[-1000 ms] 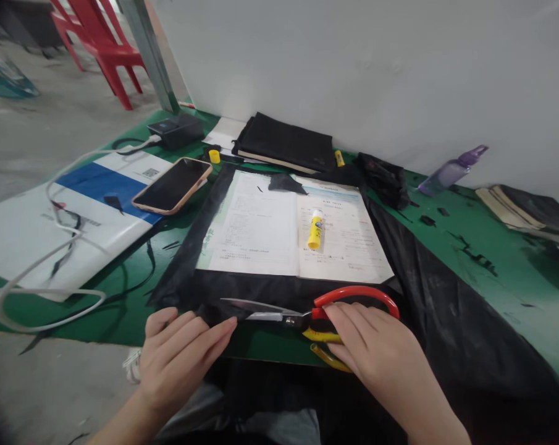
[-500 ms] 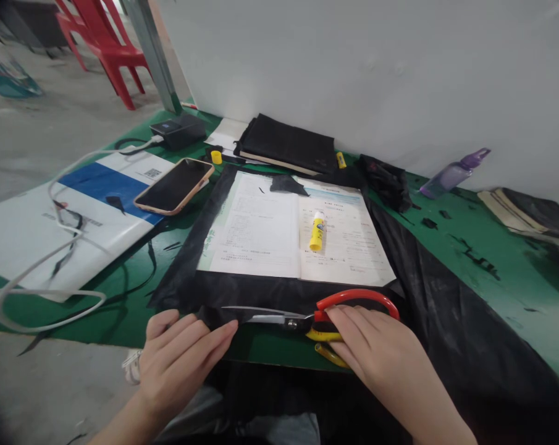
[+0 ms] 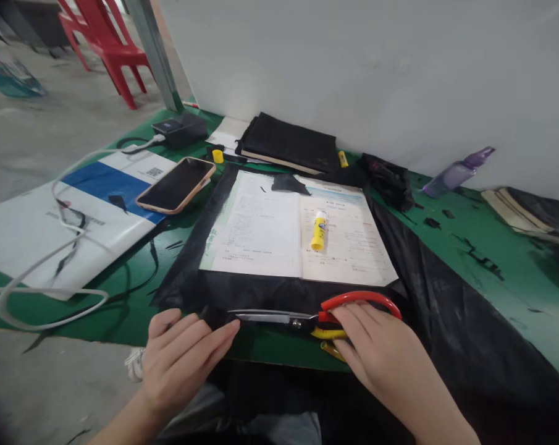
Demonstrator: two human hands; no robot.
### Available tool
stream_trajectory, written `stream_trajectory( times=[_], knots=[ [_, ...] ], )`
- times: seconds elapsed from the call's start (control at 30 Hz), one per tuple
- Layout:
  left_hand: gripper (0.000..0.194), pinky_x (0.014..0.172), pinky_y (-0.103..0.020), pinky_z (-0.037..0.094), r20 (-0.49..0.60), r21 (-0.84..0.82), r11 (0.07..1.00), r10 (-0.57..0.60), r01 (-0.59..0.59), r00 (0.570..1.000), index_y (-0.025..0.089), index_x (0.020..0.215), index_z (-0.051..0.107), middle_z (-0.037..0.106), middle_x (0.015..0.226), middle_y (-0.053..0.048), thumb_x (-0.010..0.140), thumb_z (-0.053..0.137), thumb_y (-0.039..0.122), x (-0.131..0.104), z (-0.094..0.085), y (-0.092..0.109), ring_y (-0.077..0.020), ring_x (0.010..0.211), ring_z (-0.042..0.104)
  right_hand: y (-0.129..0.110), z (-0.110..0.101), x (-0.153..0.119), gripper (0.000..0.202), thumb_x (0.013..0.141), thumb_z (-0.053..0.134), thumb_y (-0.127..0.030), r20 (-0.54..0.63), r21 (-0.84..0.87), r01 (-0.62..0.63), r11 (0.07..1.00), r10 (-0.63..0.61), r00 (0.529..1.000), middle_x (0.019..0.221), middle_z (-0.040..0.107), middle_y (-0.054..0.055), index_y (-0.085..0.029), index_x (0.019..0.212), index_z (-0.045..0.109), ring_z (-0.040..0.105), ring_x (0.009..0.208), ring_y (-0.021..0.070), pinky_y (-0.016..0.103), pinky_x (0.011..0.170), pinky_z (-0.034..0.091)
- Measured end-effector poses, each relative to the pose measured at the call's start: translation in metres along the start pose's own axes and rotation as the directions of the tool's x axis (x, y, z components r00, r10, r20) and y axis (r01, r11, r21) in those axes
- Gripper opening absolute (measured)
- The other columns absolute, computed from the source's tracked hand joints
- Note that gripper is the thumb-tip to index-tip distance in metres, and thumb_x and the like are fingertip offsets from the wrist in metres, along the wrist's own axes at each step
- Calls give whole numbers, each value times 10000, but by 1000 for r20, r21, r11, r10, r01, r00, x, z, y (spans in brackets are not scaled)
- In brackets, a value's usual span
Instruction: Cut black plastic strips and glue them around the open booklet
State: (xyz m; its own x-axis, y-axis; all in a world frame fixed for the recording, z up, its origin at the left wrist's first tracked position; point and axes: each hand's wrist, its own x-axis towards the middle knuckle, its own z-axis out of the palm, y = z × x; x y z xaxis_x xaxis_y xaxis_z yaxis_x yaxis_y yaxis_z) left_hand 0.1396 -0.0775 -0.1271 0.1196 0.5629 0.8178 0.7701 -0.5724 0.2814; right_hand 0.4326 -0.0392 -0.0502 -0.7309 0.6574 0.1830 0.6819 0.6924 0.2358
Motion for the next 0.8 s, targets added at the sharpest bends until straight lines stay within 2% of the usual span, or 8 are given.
stream_trajectory(
  times=[0.13,0.33,0.63,0.8],
  knots=[
    [151,728,-332,350,-4,5,1000,0,0,1000,131,856,693,491,554,52,747,732,34,1,1,-1,-100,556,422,-4,1,4,271,970,411,-333,-4,-9,-40,999,40,999,901,700,96,-131,1040,577,684,801,223,364,659,534],
    [139,718,-327,348,9,-5,1000,2,-2,1000,122,879,697,482,549,52,768,715,41,2,1,-2,-99,549,412,-7,0,7,247,954,414,-328,22,0,-77,997,77,997,860,690,85,-143,1001,571,678,760,218,352,633,520],
    [146,712,-327,340,23,-11,1000,2,-1,1000,126,898,693,480,544,52,779,710,44,0,-1,-2,-99,557,396,-4,2,3,197,876,528,-306,74,5,-125,992,125,989,905,665,75,-168,1017,537,659,826,238,403,731,512],
    [146,692,-325,330,3,-17,1000,10,-9,1000,115,865,694,469,536,53,750,737,36,0,-1,-1,-97,554,378,-7,1,2,263,815,609,-309,136,37,-151,988,145,980,934,651,68,-182,1025,515,644,861,242,401,745,507]
  ],
)
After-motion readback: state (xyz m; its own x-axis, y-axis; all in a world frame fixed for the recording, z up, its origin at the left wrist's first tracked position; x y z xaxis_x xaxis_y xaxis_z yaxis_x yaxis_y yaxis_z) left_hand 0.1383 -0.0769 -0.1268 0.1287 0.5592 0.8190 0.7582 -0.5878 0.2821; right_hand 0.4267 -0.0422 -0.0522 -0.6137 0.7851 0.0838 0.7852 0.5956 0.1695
